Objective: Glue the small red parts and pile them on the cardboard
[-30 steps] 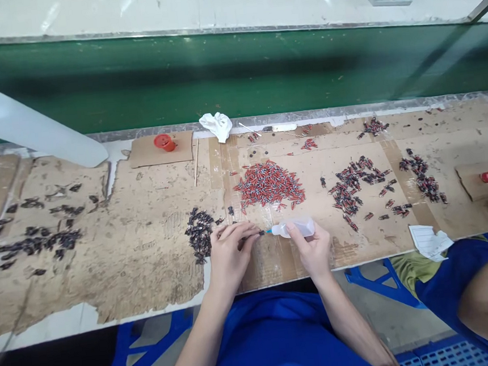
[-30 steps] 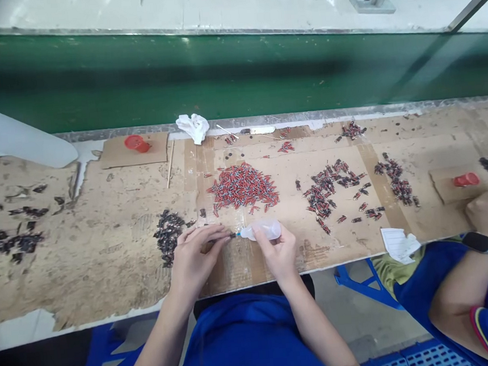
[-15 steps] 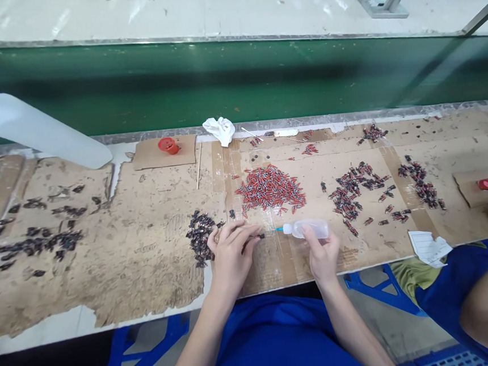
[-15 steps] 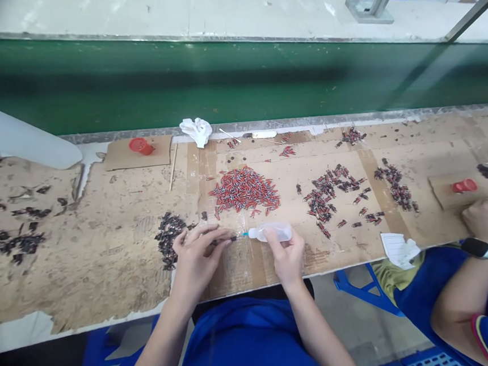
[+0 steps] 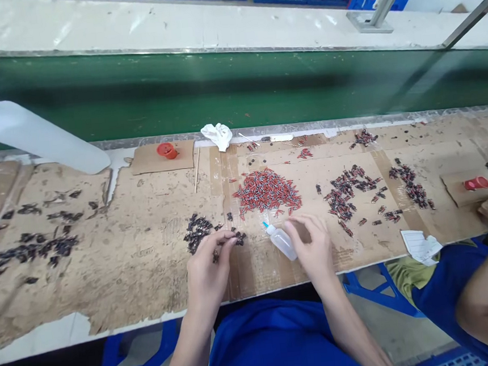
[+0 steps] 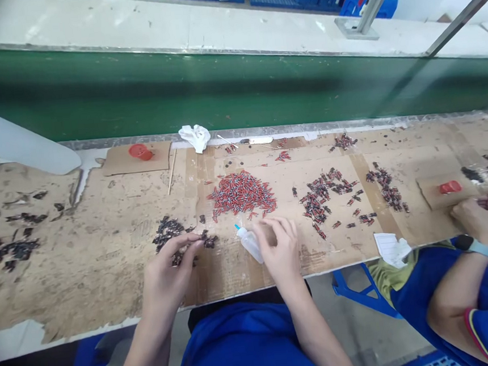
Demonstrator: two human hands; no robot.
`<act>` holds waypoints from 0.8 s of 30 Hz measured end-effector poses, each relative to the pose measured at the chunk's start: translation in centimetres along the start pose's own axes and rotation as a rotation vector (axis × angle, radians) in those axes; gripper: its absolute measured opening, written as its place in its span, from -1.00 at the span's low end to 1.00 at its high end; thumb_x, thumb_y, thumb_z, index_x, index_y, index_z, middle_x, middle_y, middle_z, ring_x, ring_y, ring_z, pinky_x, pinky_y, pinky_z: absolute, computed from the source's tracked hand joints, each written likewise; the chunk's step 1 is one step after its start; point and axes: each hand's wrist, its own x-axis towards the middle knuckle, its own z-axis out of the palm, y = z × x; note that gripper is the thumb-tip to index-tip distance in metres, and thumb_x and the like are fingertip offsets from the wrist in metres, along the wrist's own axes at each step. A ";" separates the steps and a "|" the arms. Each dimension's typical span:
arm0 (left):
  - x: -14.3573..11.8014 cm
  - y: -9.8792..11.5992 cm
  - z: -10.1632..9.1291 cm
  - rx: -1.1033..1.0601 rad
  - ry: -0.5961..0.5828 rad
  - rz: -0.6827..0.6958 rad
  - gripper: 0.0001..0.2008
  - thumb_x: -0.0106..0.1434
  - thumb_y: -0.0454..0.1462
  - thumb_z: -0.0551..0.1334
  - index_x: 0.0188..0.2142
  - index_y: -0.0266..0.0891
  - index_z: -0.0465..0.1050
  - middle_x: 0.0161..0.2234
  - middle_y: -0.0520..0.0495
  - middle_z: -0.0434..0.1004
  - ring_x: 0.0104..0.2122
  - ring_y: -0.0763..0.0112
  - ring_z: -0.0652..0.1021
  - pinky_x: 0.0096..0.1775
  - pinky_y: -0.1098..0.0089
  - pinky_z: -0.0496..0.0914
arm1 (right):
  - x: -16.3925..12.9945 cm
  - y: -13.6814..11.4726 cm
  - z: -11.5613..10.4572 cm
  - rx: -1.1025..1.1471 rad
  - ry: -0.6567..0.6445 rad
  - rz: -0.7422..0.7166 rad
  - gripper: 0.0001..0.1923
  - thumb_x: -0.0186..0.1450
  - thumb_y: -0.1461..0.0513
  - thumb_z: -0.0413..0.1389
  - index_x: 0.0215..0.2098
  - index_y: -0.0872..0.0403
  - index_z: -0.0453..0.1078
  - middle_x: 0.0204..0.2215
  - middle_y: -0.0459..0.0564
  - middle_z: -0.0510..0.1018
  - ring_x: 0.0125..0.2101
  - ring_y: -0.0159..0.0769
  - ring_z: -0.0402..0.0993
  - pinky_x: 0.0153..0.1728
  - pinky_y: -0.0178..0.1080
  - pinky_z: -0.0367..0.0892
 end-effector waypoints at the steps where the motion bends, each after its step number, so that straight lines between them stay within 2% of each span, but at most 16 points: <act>1: -0.2 0.3 0.0 -0.039 -0.007 -0.015 -0.86 0.26 -0.18 0.22 -0.28 -0.14 0.53 -0.31 -0.03 0.65 -0.29 0.32 0.63 -0.20 0.31 0.52 | 0.7 0.1 0.2 -0.042 -0.005 -0.008 -0.84 0.33 0.17 0.11 -0.27 0.02 0.53 -0.29 0.06 0.59 -0.19 -0.12 0.44 -0.13 -0.06 0.40; 5: -1.1 1.8 0.9 -0.171 -0.036 -0.066 -0.83 0.25 -0.18 0.24 -0.24 -0.18 0.55 -0.31 -0.05 0.68 -0.37 0.36 0.65 -0.27 0.38 0.56 | 3.2 0.4 1.4 -0.199 -0.067 0.004 -0.89 0.28 0.25 0.17 -0.33 0.03 0.57 -0.32 0.09 0.54 -0.19 -0.07 0.34 -0.13 -0.02 0.37; 9: -1.8 2.7 1.9 -0.260 -0.070 -0.072 -0.82 0.26 -0.20 0.23 -0.24 -0.18 0.58 -0.28 -0.08 0.69 -0.31 0.32 0.66 -0.22 0.35 0.58 | 4.0 0.5 1.9 -0.192 -0.127 0.025 -0.86 0.26 0.30 0.16 -0.42 0.04 0.54 -0.34 0.11 0.53 -0.18 -0.05 0.33 -0.14 0.00 0.37; 12: -1.9 2.7 2.1 -0.280 -0.062 -0.045 -0.82 0.27 -0.23 0.22 -0.22 -0.17 0.60 -0.25 -0.08 0.68 -0.24 0.30 0.66 -0.15 0.31 0.57 | 3.6 0.2 1.5 -0.023 -0.110 0.054 -0.89 0.26 0.26 0.16 -0.39 0.04 0.54 -0.36 0.09 0.58 -0.20 -0.07 0.42 -0.16 -0.02 0.42; 15: -1.7 2.5 2.2 -0.286 -0.030 -0.049 -0.82 0.28 -0.22 0.22 -0.21 -0.16 0.60 -0.23 -0.08 0.68 -0.22 0.30 0.65 -0.12 0.30 0.55 | 2.8 -0.3 1.0 0.302 -0.106 0.174 -0.86 0.25 0.18 0.17 -0.34 0.05 0.56 -0.32 0.06 0.64 -0.28 -0.16 0.55 -0.23 -0.11 0.50; 18: -1.4 2.5 2.2 -0.285 -0.010 -0.044 -0.83 0.28 -0.23 0.22 -0.22 -0.17 0.59 -0.24 -0.08 0.68 -0.22 0.31 0.65 -0.12 0.30 0.55 | 1.8 -1.0 0.5 0.547 -0.231 0.275 -0.80 0.24 0.11 0.18 -0.31 0.06 0.57 -0.34 0.02 0.67 -0.37 -0.22 0.60 -0.35 -0.19 0.53; 20: -1.2 2.7 2.2 -0.268 0.005 -0.009 -0.83 0.28 -0.25 0.22 -0.22 -0.18 0.59 -0.24 -0.08 0.67 -0.22 0.32 0.64 -0.12 0.31 0.54 | 1.4 -1.7 0.2 0.567 -0.331 0.251 -0.80 0.24 0.12 0.18 -0.32 0.06 0.57 -0.37 0.00 0.67 -0.40 -0.24 0.61 -0.39 -0.23 0.52; 24: -1.0 3.2 2.2 -0.213 0.017 0.064 -0.82 0.30 -0.30 0.20 -0.18 -0.18 0.58 -0.23 -0.07 0.67 -0.21 0.35 0.63 -0.15 0.36 0.53 | 1.3 -2.8 -0.5 0.469 -0.447 0.095 -0.86 0.26 0.22 0.15 -0.35 0.07 0.55 -0.40 -0.01 0.67 -0.39 -0.26 0.60 -0.33 -0.26 0.48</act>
